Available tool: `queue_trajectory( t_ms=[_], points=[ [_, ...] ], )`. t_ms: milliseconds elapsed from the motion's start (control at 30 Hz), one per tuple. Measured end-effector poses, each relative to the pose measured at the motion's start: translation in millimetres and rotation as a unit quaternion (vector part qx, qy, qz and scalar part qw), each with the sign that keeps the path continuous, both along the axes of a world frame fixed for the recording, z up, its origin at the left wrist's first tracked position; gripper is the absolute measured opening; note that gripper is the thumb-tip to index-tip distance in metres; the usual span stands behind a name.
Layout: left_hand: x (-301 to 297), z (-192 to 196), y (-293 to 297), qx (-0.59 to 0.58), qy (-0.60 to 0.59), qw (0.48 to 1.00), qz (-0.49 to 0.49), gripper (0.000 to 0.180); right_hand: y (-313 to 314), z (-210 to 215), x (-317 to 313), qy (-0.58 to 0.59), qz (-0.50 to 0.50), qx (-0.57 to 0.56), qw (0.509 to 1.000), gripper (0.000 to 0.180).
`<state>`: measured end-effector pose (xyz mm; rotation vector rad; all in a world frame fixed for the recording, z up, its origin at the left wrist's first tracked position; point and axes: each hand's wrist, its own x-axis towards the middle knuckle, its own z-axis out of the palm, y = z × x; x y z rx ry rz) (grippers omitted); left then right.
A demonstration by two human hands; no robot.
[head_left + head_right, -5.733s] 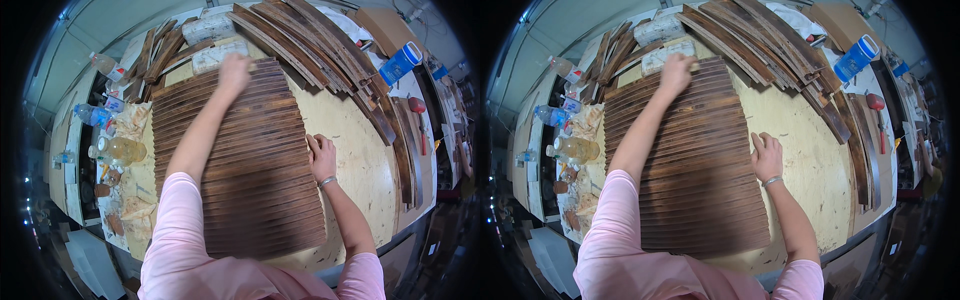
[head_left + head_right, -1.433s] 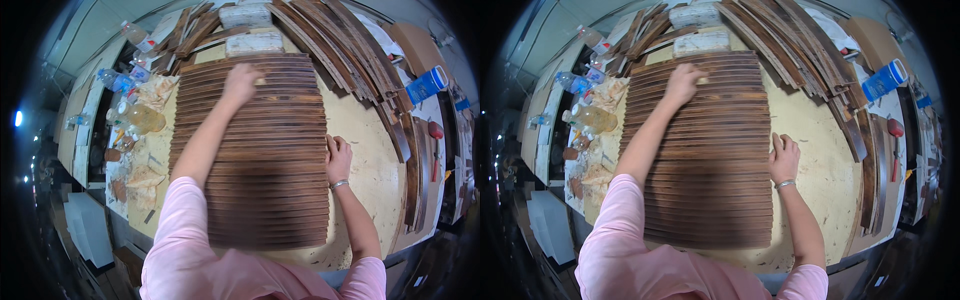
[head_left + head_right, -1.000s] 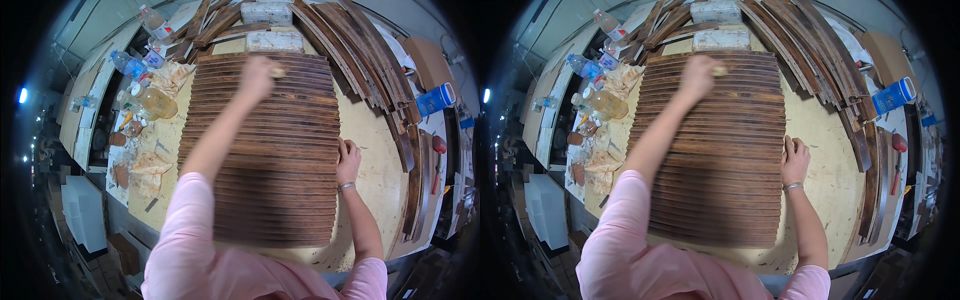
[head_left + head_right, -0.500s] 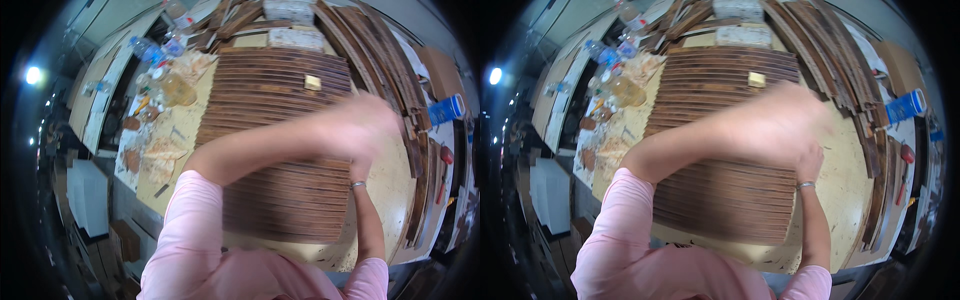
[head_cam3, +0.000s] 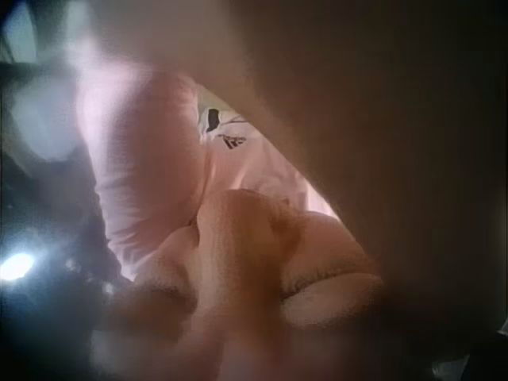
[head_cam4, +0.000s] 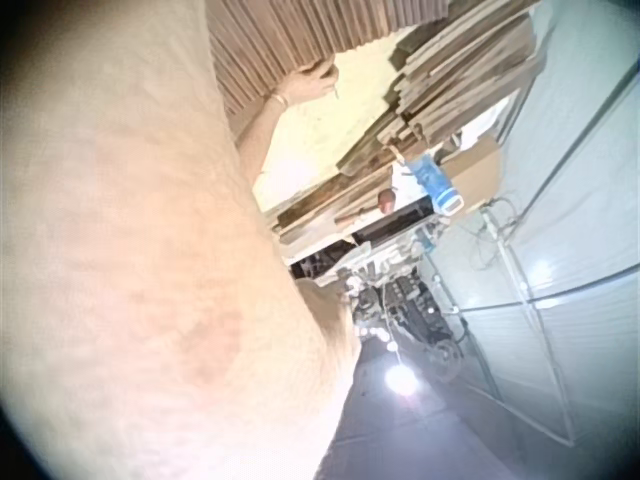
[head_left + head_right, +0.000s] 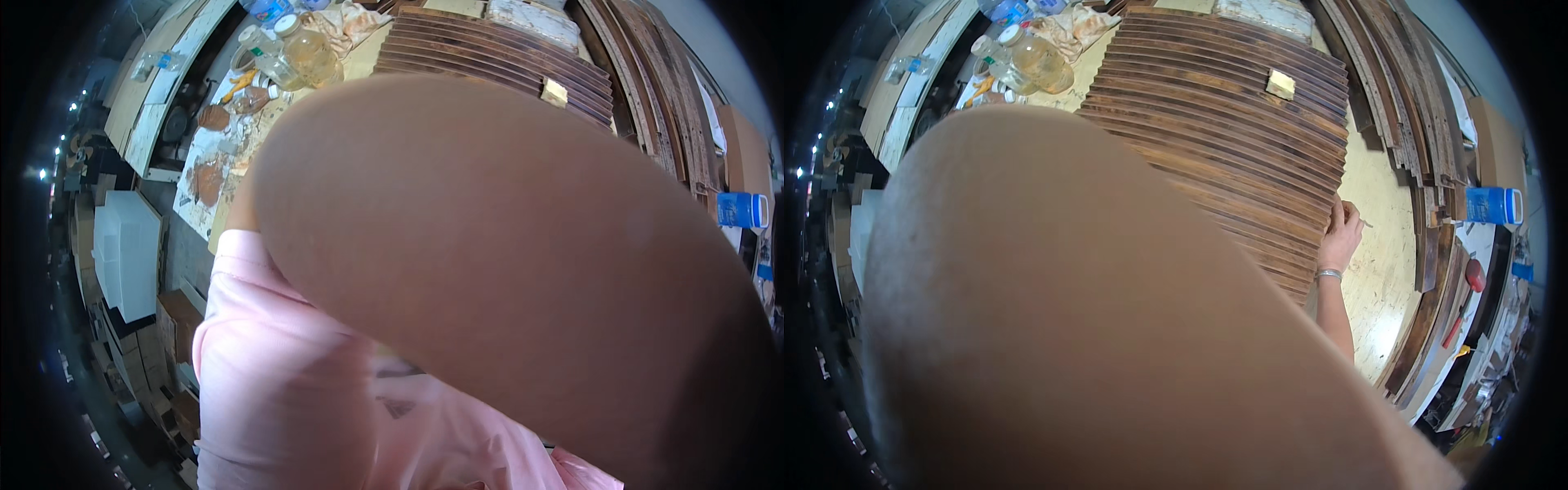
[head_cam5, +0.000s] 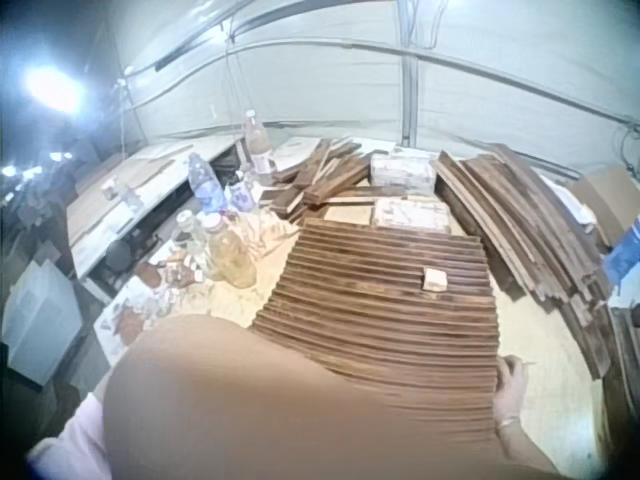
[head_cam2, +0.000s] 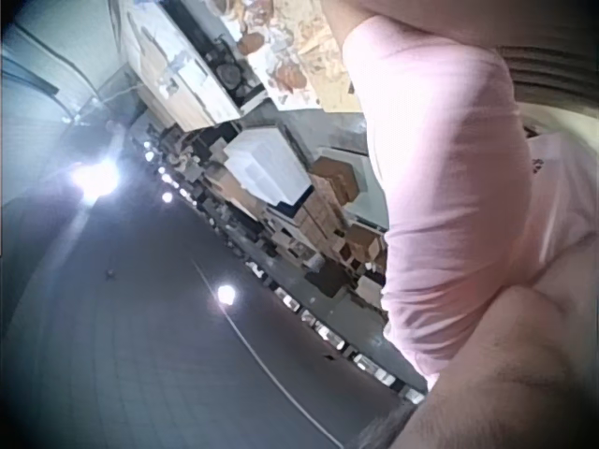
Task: The person sands the surface of a slatted wooden panel with a block and then wipes it down with a cloth, handling the panel by hand.
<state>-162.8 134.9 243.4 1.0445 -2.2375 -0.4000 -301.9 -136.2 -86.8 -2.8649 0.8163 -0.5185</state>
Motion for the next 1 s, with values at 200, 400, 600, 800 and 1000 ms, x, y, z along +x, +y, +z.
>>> queue_trajectory(
  t_ms=[200,400,600,800,1000],
  points=[
    [7,0,4,0.001,-0.033,0.999,0.008,0.015,-8,-5,0,0.004,-0.003,-0.009,1.000,0.056],
    [-2,16,7,-0.010,-0.076,0.997,-0.008,0.012,-6,-5,-3,-0.003,-0.015,0.002,1.000,0.059],
    [-9,21,3,-0.020,-0.099,0.995,-0.018,0.011,-10,-7,-3,-0.036,0.014,-0.003,0.999,0.055],
    [-18,2,-25,-0.054,-0.142,0.987,0.059,0.011,22,37,10,0.010,0.043,0.036,0.998,0.049],
    [125,-153,-92,0.059,0.011,0.829,0.557,0.022,13,25,3,-0.023,-0.022,0.033,0.999,0.049]
  ],
)
